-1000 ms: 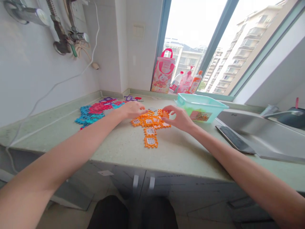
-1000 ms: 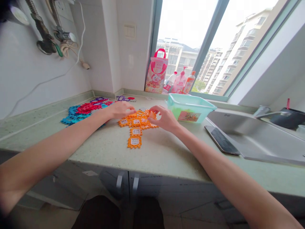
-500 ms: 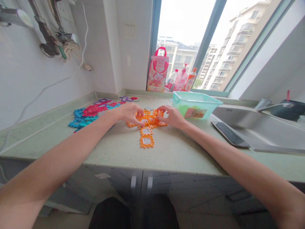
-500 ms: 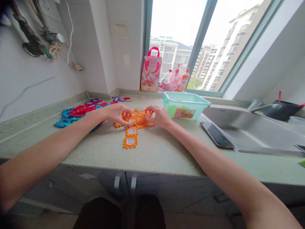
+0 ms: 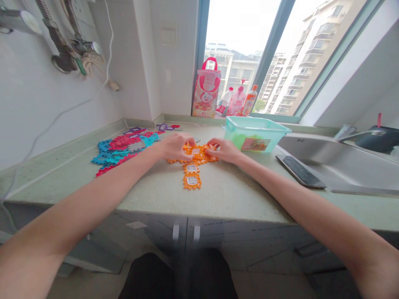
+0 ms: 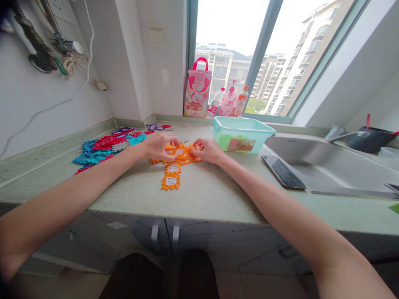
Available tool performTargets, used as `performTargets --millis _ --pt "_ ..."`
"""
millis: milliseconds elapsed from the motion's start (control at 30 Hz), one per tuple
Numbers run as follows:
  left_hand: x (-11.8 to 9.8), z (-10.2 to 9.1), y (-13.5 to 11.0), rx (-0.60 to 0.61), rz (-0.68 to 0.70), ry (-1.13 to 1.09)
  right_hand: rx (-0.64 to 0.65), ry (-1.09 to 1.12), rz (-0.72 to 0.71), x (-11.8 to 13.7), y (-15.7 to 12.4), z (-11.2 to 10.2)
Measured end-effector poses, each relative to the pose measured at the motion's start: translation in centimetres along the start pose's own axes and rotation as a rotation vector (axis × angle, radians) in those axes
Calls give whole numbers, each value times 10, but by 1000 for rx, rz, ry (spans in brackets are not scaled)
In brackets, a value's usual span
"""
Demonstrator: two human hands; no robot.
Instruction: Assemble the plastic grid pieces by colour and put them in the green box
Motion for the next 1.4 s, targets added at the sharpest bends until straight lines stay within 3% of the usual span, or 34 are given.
performTargets --millis 167,433,667,833,967,1100,1400 --pt "-12 11 6 13 29 38 26 20 0 1 -1 -3" --pt "-3 17 6 73 -86 -52 34 -82 -11 4 -3 -9" --pt "-6 15 4 53 -157 -177 -76 -115 -32 3 -2 -25" --pt "-8 17 3 79 -153 -182 -149 30 -43 5 -3 -33" --pt "-1 12 3 61 -146 -185 -39 200 -191 22 -7 -24" --pt "16 3 0 -16 -208 -147 72 222 -328 41 -14 -15" --pt "24 7 1 -9 -249 -82 142 137 -360 52 -16 1"
Point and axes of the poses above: each hand's wrist, its own y-axis towards the middle knuckle, its own z-axis out of the palm, x = y × z, the point moved 8 cm from there along y, towards the middle knuckle, and after that the axes turned 2 degrees about -z, right-handed, at the moved point
